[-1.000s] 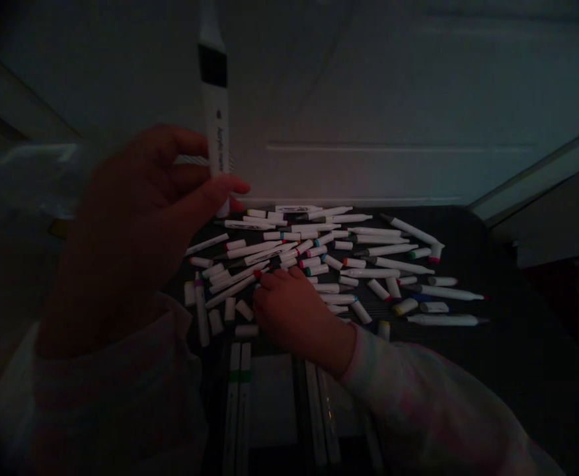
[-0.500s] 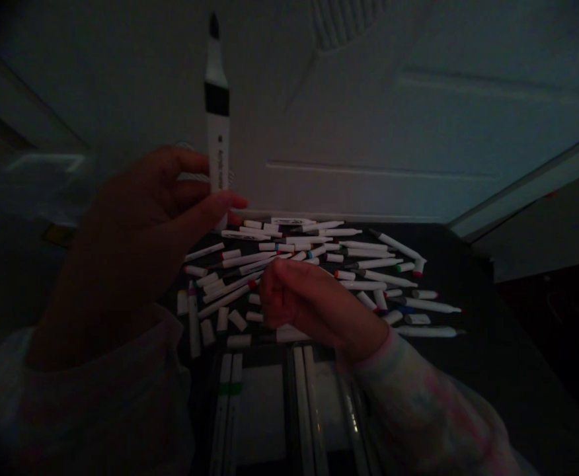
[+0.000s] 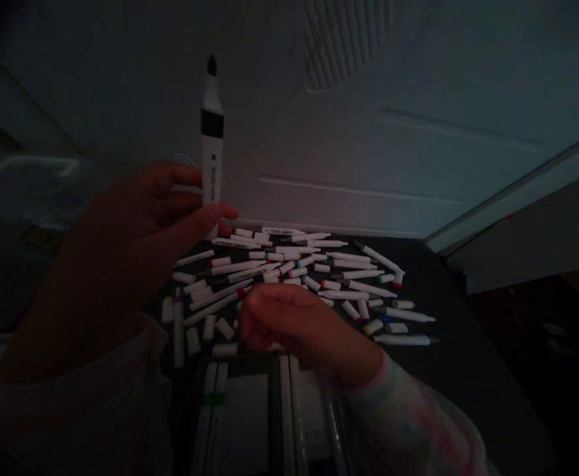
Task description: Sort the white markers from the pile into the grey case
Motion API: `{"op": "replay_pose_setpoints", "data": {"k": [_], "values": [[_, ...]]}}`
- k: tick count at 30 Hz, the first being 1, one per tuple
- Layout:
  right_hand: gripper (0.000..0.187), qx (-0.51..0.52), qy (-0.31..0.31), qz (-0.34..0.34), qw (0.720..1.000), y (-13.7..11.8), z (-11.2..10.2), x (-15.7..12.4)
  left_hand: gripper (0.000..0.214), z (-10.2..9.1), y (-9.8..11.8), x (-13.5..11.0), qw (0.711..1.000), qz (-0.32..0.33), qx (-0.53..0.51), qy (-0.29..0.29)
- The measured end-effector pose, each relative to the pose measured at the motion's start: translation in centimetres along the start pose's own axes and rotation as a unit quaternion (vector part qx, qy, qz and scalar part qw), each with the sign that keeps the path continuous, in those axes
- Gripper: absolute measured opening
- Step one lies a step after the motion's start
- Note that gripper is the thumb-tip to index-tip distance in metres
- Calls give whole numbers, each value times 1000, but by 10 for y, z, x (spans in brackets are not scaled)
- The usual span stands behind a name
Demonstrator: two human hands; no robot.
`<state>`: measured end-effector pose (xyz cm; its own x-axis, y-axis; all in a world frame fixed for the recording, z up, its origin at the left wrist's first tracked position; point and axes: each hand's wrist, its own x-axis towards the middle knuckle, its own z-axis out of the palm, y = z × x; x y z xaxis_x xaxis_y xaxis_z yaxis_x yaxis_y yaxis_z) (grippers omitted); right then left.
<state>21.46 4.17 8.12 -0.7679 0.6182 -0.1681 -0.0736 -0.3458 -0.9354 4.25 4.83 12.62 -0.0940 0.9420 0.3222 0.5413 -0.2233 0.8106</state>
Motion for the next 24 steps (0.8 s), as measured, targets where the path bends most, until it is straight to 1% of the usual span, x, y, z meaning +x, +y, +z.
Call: {"op": "replay_pose_setpoints", "data": {"k": [1,2,3,4,6,8,10,11,12,13,15,17,20,21,22,23,24], "values": [[31,-96,24,5,995,0,0,1,14,0,0,1,1000,0,-1,2],[26,-201,46,9,979,1,0,3,14,-1,0,1,1000,0,-6,2],[21,-302,61,8,951,3,-1,5,14,-1,-1,1,1000,-3,-11,0],[16,-392,69,2,917,6,0,8,15,-1,-2,2,1000,-7,-19,-5],[13,-531,73,-18,844,15,1,14,15,-2,-3,1,999,-12,-37,-14],[17,-628,58,-23,776,24,2,21,14,-2,-5,0,999,-8,-48,-15],[19,-703,32,-8,711,30,4,26,13,-3,-6,-1,998,6,-54,-14],[19,-730,17,3,683,32,5,29,12,-3,-6,-2,998,13,-57,-12],[20,-750,3,14,661,33,6,31,12,-3,-6,-2,998,19,-61,-11],[20,-763,-6,23,646,33,7,33,12,-4,-7,-2,997,24,-66,-11],[21,-781,-11,36,624,34,8,36,12,-5,-7,-2,996,35,-75,-10],[21,-791,-11,47,610,35,11,40,13,-7,-7,-3,996,42,-83,-13],[20,-796,-6,51,604,37,14,45,15,-11,-5,-4,994,46,-96,-19],[19,-792,-2,47,609,37,15,46,15,-13,-4,-5,994,44,-99,-21],[19,-782,2,41,622,35,15,46,16,-14,-4,-5,994,41,-101,-23],[18,-761,7,34,648,32,14,46,16,-15,-4,-5,994,39,-103,-22],[17,-725,14,32,688,28,13,45,15,-16,-4,-4,994,38,-105,-20]]}}
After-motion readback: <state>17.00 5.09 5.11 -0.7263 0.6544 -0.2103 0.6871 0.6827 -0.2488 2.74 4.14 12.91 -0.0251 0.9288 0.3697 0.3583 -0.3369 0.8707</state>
